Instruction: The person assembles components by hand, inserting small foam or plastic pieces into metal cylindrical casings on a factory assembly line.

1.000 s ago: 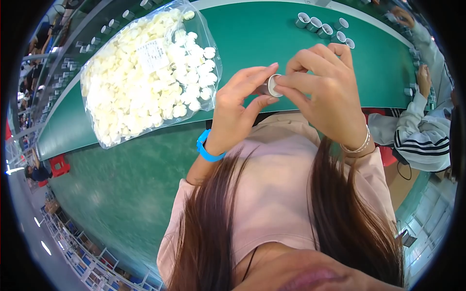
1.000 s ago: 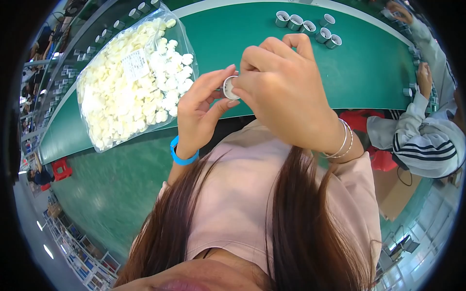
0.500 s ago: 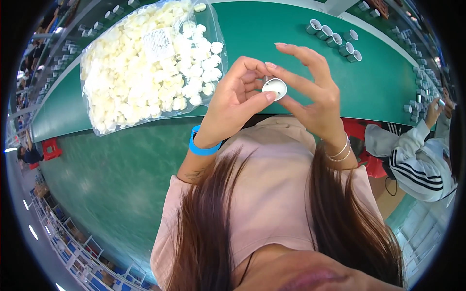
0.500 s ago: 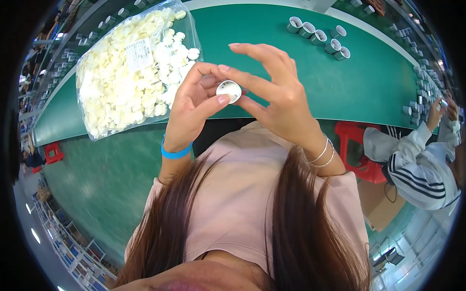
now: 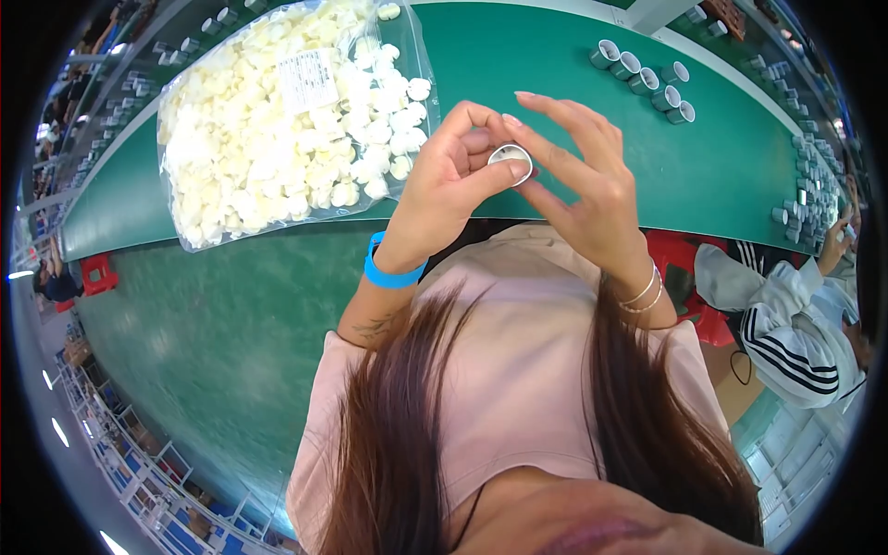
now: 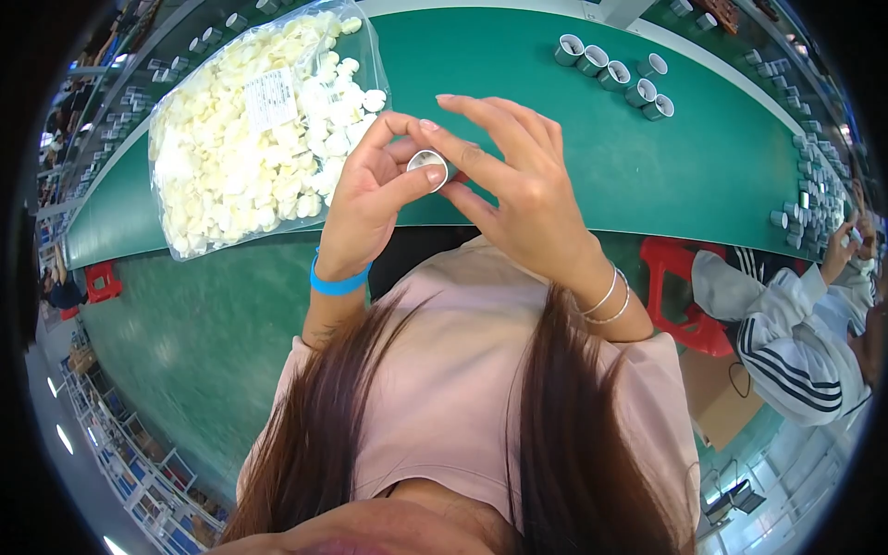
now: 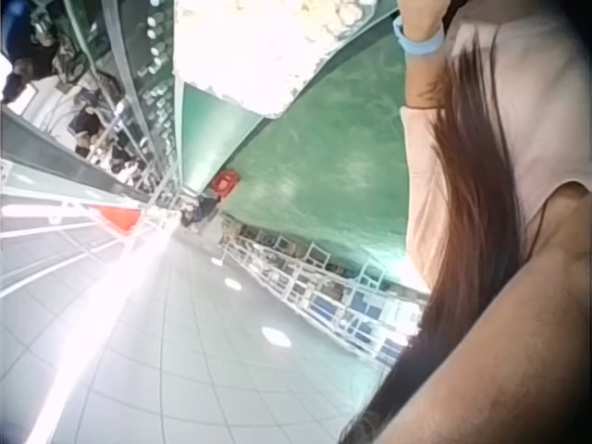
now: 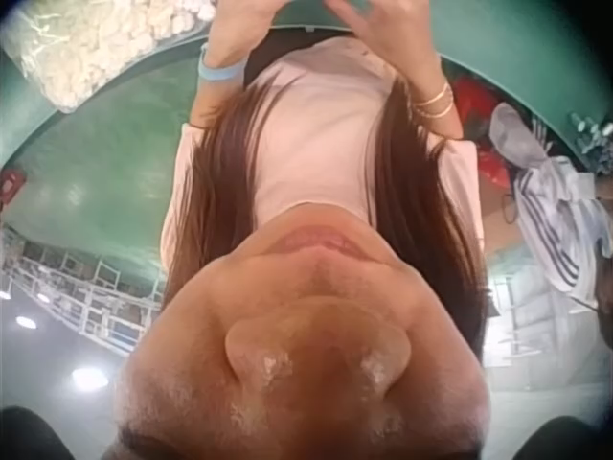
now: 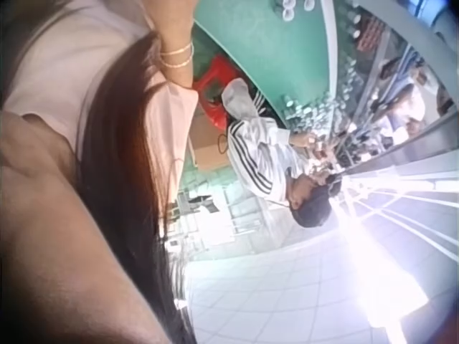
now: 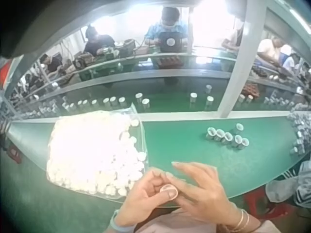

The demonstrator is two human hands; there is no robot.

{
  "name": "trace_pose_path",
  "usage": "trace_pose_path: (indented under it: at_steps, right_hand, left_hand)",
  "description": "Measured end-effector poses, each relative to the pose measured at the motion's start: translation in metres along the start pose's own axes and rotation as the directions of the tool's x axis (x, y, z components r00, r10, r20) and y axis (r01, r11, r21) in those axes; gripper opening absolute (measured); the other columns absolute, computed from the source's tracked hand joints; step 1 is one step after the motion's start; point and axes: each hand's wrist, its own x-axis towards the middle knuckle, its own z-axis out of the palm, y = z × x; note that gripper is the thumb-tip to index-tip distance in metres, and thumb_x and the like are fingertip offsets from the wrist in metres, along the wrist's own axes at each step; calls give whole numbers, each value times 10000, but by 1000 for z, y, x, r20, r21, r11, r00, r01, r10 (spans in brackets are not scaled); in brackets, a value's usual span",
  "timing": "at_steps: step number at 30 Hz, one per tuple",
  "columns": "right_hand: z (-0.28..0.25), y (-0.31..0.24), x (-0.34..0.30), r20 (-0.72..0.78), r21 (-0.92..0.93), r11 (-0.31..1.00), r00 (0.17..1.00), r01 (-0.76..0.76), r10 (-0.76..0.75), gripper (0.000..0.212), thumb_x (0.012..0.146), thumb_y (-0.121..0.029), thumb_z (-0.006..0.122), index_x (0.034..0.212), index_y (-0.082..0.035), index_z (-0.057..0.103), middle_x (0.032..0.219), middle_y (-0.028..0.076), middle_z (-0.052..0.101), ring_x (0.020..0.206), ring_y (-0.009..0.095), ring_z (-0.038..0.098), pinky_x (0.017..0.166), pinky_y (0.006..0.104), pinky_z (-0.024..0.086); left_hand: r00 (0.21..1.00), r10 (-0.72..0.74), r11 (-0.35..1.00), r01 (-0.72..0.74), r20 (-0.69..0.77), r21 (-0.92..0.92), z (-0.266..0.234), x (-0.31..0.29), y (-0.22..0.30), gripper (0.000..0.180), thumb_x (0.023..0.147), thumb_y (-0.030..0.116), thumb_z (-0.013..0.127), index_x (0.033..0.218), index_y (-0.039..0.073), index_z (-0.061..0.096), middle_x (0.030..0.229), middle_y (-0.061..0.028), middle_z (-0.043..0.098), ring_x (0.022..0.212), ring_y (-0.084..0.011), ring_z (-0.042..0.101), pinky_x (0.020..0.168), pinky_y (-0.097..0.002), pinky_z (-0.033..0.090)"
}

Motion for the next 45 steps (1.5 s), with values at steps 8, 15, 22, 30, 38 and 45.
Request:
trace_pose_path:
  at_steps: [8, 15, 22, 30, 38, 45]
  right_hand:
    - [1, -8, -2, -27, 24, 1000, 1000, -14, 15, 555, 647, -81, 779, 1181, -147, 643, 1198, 56, 594, 1044, 259, 557, 903, 379, 391]
    - [3, -4, -7, -106, 64, 995, 991, -75, 81, 514, 638, -57, 776, 1135, -126, 662, 1149, 45, 622, 996, 237, 583, 862, 352, 411]
    - [19, -5, -11, -239, 51, 998, 970, -41, 52, 438, 589, 11, 772, 991, -89, 628, 1096, 58, 631, 960, 225, 593, 830, 344, 420]
    - [36, -1, -14, -292, 45, 999, 957, 14, 0, 425, 572, 57, 746, 952, -75, 608, 1080, 69, 624, 940, 231, 591, 809, 344, 423]
    - [24, 11, -9, -182, 270, 954, 966, -132, 185, 430, 635, 12, 758, 1037, -59, 626, 1097, 83, 627, 971, 246, 605, 823, 335, 443]
    - [6, 4, -5, -255, 185, 982, 963, -41, 88, 348, 665, -39, 762, 988, -111, 655, 1162, 94, 600, 1013, 255, 574, 843, 352, 423]
  left_hand:
    - [995, -80, 989, 87, 64, -121, 2, -3, 7, 159, 926, 66, 553, 1053, 17, 471, 954, -70, 610, 896, -125, 576, 806, -273, 479]
    - [997, -75, 972, 77, 16, -222, 7, -7, 4, 222, 934, 72, 478, 1146, 7, 490, 1041, -70, 602, 988, -141, 571, 840, -297, 484]
    - [1000, 9, 995, -11, -21, -101, 13, -4, -9, 193, 934, 79, 461, 1089, 10, 554, 1000, -32, 582, 933, -102, 535, 832, -265, 448]
    - [995, 25, 988, -40, -99, -149, 18, -4, -22, 138, 927, 73, 455, 996, 24, 564, 919, -1, 549, 814, -68, 472, 736, -227, 406]
    - [989, -52, 961, 13, -136, -276, 19, -1, -18, 256, 937, 90, 483, 1166, 5, 557, 1024, -28, 593, 910, -79, 545, 799, -235, 450]
    - [1000, 26, 987, -24, 9, -158, 12, -7, -10, 435, 930, 79, 537, 1334, -50, 440, 1271, -154, 540, 1155, -214, 542, 999, -358, 427]
